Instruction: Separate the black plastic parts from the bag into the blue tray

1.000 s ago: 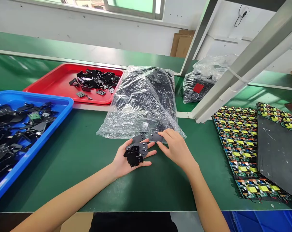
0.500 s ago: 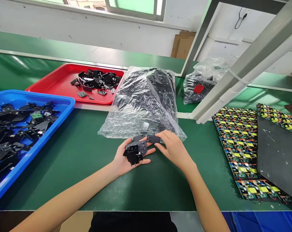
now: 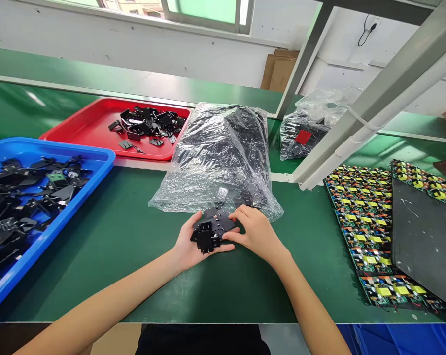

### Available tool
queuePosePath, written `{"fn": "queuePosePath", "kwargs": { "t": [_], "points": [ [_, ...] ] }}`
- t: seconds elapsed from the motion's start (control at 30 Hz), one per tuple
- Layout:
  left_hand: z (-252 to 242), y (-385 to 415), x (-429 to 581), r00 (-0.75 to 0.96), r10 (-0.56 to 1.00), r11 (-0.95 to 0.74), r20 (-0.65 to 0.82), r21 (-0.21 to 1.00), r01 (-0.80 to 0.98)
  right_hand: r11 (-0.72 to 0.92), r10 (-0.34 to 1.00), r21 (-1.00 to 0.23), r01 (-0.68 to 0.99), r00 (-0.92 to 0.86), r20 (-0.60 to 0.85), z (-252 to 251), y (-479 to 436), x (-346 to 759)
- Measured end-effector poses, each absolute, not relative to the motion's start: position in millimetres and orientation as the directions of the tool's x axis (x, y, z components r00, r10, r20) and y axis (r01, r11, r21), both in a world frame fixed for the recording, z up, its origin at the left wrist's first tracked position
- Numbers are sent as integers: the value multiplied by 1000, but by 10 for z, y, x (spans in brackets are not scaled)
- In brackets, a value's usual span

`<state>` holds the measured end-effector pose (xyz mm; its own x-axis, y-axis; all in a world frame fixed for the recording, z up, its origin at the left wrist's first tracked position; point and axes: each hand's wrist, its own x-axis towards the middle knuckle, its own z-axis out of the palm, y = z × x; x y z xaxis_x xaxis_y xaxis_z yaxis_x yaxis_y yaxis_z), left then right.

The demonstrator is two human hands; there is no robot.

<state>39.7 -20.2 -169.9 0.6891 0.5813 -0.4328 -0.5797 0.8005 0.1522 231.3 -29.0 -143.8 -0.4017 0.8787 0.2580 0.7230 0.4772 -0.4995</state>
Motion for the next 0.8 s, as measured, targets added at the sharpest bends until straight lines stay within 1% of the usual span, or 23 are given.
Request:
{"fn": "queuePosePath", "kwargs": {
  "t": [0.07, 0.13, 0.23, 0.3, 0.33, 0.43, 0.5, 0.57, 0.63, 0.8],
  "points": [
    [-1692, -203, 397, 687, 582, 800, -436, 153, -580, 465, 884, -563, 683, -385, 263, -1426, -287, 2314],
    [-1683, -202, 394, 698, 576, 807, -426, 160, -568, 440, 898, -624, 646, -330, 291, -1445, -266, 2336],
    [-1672, -214, 390, 773, 528, 847, -351, 158, -507, 407, 911, -661, 630, -231, 341, -1557, -201, 2365],
    [-1670, -239, 391, 824, 477, 879, -306, 142, -455, 414, 903, -634, 653, -206, 378, -1671, -145, 2353],
    [-1671, -257, 394, 845, 449, 893, -291, 131, -430, 432, 891, -600, 673, -217, 399, -1730, -117, 2331],
    [-1683, -320, 411, 880, 394, 919, -264, 100, -382, 513, 841, -435, 740, -331, 428, -1873, -48, 2209],
    [-1693, -355, 424, 892, 376, 927, -249, 88, -366, 559, 810, -318, 766, -424, 405, -1923, -24, 2107],
    [-1701, -372, 429, 898, 368, 930, -242, 89, -358, 582, 796, -251, 773, -479, 370, -1942, -22, 2029],
    [-1704, -367, 424, 897, 374, 928, -237, 100, -360, 577, 801, -255, 776, -478, 359, -1942, -35, 1999],
    [-1716, -312, 390, 872, 437, 899, -222, 141, -414, 525, 842, -402, 750, -386, 377, -1926, -62, 2058]
  ]
}}
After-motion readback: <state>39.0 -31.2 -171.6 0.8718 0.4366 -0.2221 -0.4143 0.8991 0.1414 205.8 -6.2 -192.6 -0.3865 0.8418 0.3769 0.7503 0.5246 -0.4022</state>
